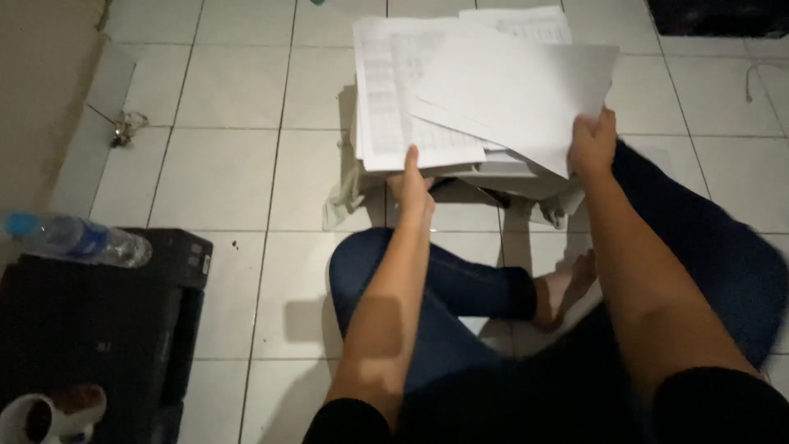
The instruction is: The person sorts a stack of printed documents by hand, holding the papers with both hands and flipping through them with one hand to scan their contents, then aligning the stack.
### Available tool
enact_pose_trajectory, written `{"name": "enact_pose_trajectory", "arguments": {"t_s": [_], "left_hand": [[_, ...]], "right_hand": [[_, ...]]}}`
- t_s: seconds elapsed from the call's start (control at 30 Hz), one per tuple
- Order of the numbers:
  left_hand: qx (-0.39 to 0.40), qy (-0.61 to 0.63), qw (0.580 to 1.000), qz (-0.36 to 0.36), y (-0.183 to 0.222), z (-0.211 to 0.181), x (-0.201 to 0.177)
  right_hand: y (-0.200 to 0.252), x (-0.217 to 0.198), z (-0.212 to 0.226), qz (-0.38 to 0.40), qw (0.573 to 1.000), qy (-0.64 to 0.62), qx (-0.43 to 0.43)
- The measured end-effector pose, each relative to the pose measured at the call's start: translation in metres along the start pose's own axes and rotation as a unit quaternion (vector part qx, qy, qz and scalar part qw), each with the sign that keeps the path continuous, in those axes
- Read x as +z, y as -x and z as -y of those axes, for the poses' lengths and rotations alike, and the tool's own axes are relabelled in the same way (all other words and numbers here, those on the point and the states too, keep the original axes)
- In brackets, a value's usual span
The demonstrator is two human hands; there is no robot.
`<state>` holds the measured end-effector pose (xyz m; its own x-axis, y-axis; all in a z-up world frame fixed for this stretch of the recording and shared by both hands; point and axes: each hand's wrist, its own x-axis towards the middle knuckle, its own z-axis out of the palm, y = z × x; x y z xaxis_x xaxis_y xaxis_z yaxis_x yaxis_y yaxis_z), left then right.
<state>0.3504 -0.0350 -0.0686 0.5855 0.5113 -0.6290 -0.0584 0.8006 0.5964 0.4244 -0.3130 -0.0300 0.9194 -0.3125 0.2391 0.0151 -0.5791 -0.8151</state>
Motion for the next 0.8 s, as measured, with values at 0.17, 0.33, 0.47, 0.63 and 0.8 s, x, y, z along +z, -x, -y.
{"name": "enact_pose_trajectory", "arguments": {"t_s": [0.17,0.33,0.47,0.63,0.8], "left_hand": [[-0.036,-0.033,0.997,0.06,0.015,-0.009,-0.01],[-0.057,-0.06,0.995,0.046,0.035,-0.023,-0.009],[-0.064,-0.097,0.991,0.059,0.042,-0.032,-0.009],[-0.037,-0.121,0.989,0.081,0.028,-0.027,-0.013],[-0.053,-0.162,0.981,0.09,0.025,-0.019,-0.004]], "right_hand": [[-0.02,0.01,-0.043,0.024,0.998,-0.017,0.05],[-0.051,0.014,-0.091,0.022,0.999,0.007,-0.046],[-0.039,-0.004,-0.053,0.113,0.987,-0.111,0.026],[-0.031,-0.02,-0.022,0.131,0.991,0.029,0.024],[-0.033,-0.023,-0.024,0.147,0.977,0.054,0.142]]}}
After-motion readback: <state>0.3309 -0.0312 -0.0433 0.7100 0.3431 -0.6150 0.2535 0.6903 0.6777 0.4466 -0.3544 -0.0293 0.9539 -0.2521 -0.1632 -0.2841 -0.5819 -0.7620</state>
